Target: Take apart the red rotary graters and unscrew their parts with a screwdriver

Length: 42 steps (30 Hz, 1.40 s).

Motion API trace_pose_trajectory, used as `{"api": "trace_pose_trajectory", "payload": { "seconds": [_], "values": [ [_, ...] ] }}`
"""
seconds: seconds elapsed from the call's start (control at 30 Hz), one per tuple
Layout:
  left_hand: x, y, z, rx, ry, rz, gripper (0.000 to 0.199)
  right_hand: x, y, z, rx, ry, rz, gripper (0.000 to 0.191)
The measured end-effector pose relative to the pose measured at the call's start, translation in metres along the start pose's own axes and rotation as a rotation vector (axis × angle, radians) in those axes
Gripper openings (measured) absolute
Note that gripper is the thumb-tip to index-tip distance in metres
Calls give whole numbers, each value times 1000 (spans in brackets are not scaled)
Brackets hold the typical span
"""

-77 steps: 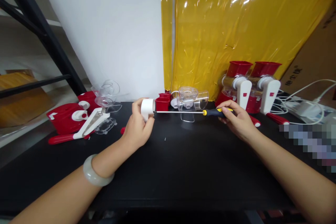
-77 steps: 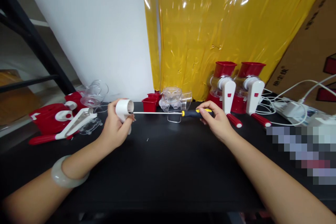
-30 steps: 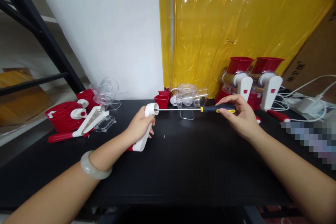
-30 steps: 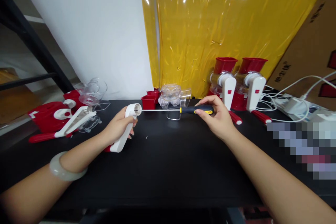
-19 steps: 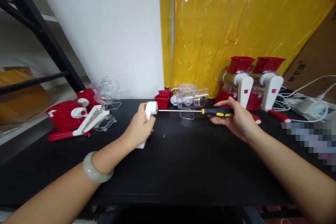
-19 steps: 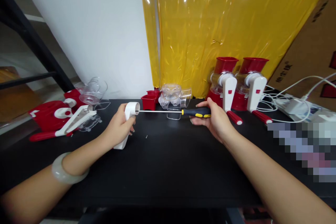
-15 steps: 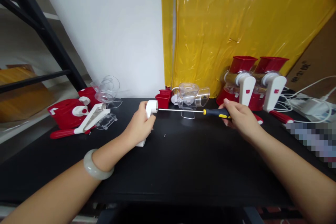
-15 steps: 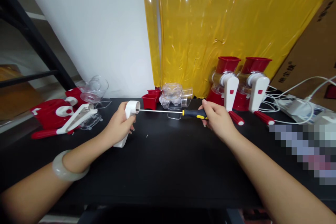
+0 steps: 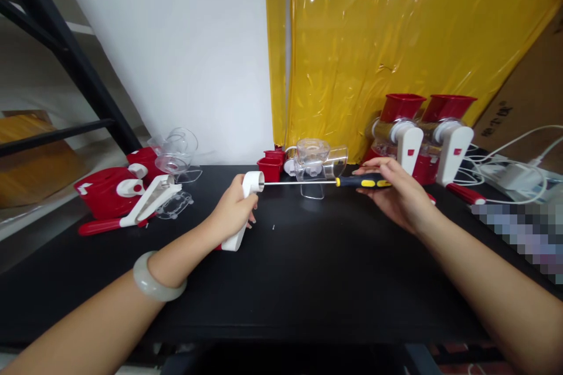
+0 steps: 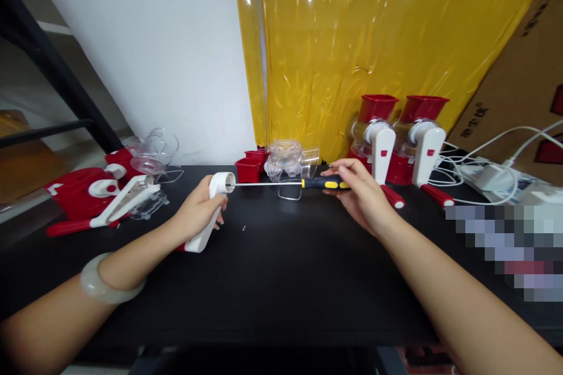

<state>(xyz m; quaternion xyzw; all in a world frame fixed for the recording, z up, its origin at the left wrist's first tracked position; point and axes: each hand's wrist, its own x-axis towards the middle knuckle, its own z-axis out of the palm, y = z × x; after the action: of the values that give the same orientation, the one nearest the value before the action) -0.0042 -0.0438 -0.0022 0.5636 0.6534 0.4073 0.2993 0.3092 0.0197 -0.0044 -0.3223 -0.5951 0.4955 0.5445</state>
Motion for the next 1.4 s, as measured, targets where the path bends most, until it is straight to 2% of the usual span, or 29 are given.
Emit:
{"api": "trace_pose_trajectory", "payload": {
  "seconds": [0.07,0.13,0.2,0.3,0.37,0.5,0.6,0.7,0.73,0.8,0.87,0.93,1.03,1.1,1.17,1.27,1.33,1.4],
  "values": [
    [-1,-2,1,41,12,39,37,3,3,-2,-108,22,112,49],
    [-2,-3,1,64,15,68,39,4,4,-4,-281,34,123,54],
    [-1,-3,0,61,12,70,40,3,5,-6,-379,60,28,45],
    [0,-1,-2,-11,-9,1,38,1,4,-7,-353,97,-176,28],
    [1,2,-2,-69,-28,-55,37,-1,2,-5,-258,68,-231,34],
    [0,4,-2,-50,-30,-56,36,-3,-2,-1,-54,-16,-146,51],
    [-2,1,0,11,-21,-12,37,0,-2,-1,-10,-4,-70,40],
    [-2,-2,0,38,-19,12,35,3,2,-5,-191,24,54,48],
    [-1,-2,-1,40,-21,15,35,3,3,-7,-283,28,62,50],
    [0,-3,-2,30,-25,12,34,3,6,-9,-392,35,-11,41],
    [1,-2,-4,0,-30,-1,34,3,7,-9,-324,58,-126,30],
    [2,-1,-5,-34,-40,-10,34,1,6,-7,-150,49,-173,34],
    [0,0,-3,-56,-71,-14,34,0,1,-3,80,-24,-116,44],
    [-1,-1,-1,-41,-79,-14,35,1,-1,-2,116,-40,-75,35],
    [-1,-2,0,-16,-80,-10,36,3,-1,-3,26,-10,-24,38],
    [0,-4,1,-14,-80,2,36,5,4,-8,-276,69,28,53],
    [1,-5,1,-20,-72,0,34,5,7,-10,-383,111,-2,42],
    [2,-5,1,-14,-61,-5,33,4,7,-10,-306,123,-90,28]
  ]
}}
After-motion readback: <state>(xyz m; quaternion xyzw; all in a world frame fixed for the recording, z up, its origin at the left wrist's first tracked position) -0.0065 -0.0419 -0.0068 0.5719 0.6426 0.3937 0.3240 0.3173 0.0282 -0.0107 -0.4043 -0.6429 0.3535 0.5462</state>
